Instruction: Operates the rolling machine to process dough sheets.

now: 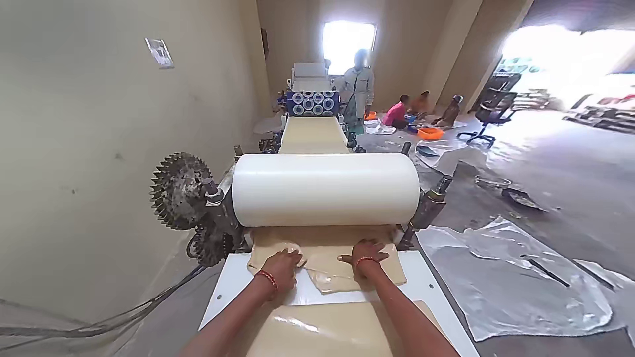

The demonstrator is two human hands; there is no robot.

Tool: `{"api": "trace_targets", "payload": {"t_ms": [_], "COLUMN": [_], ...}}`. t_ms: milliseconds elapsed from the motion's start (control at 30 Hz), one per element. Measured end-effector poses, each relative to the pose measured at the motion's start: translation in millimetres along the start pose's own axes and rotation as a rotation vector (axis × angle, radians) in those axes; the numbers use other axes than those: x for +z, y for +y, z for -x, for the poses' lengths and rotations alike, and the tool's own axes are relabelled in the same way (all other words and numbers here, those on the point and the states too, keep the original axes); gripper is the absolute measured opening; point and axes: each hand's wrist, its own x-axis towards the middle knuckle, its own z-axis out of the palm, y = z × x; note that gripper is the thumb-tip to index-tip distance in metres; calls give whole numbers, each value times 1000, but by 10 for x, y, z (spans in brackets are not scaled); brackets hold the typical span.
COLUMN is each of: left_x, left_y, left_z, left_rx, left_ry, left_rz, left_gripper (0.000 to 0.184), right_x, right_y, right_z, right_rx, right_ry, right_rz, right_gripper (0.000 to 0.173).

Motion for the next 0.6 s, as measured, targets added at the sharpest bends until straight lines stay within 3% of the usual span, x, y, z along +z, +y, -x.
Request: {"api": "trace_targets", "payload": {"t_ms": [333, 467, 600], "left_x": [-33, -16, -14], "left_y": [-34, -11, 28], "left_z": [-79, -100, -88], "left_rx": [-32, -40, -50], "left_ry": [-37, -20, -11], "left_rz": [32, 20, 17], "left_gripper": [72, 91, 96], "right_x": [22, 35, 46], "right_y": [40, 44, 44], "right_z": [9, -4, -21], "right_rx": [-42, -49, -54], "right_ry": [26, 46, 45], "right_rz": [-2, 2, 11], "right_gripper": [129, 130, 130]}}
